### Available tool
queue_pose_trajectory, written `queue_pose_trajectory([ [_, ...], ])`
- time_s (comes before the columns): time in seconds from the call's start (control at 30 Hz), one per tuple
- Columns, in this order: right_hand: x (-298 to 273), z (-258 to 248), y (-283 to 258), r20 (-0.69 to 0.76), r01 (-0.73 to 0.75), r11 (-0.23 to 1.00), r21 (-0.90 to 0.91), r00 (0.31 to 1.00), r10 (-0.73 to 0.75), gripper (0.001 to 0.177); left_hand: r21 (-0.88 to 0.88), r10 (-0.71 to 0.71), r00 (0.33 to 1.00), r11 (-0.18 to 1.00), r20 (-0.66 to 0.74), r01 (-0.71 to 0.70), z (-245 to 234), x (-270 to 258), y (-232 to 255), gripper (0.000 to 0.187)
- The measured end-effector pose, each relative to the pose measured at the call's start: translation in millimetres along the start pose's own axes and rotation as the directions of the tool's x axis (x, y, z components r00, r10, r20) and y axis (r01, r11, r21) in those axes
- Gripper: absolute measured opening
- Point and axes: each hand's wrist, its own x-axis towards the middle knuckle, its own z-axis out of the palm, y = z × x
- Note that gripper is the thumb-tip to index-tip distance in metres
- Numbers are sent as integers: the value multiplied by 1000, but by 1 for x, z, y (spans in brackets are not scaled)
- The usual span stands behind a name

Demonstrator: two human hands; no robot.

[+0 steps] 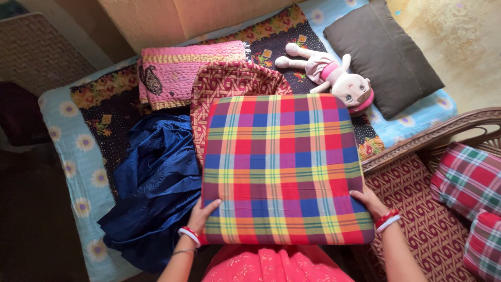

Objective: The person picks up seat cushions from chairs, carries them to a bed, and places them into covers by hand. The person also folds a cloth and a larger fabric item on the bed.

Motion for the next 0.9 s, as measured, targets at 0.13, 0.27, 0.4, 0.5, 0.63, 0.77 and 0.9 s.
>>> queue_pose_trajectory([
  [0.13, 29, -11, -27, -80, -51, 999, 9, 995, 52, 68, -68, -42, 999, 997, -19, 41, 29, -5, -32, 67],
  [0.27, 40, -19, -44, -97, 39, 999, -7, 995, -39, 68, -242, -290, 956, 926, 36, 290, 34, 16, -40, 69],
  [0.4, 49, -19, -54, -158, 88, 995, -53, 983, -95, 76, 220, -21, 999, 975, 38, 12, 46, 38, -42, 84],
  [0.5, 64, -4, -59, -141, 193, 960, -205, 964, -224, 90, 644, 322, 944, 708, 73, -291, 80, 55, -33, 100],
  [0.63, 71, 5, -94, -9, 196, 945, -264, 979, -205, 112, 520, 472, 851, 679, 230, -518, 169, 92, -2, 71],
  [0.77, 77, 23, -156, -59, -33, 953, -302, 998, 16, 93, 437, 269, 963, 865, 9, -246, 216, 128, 28, 45],
  [0.9, 92, 63, -169, 111, 178, 931, -320, 983, -149, 80, 448, 170, 985, 884, -40, -134, 205, 146, 22, 47],
])
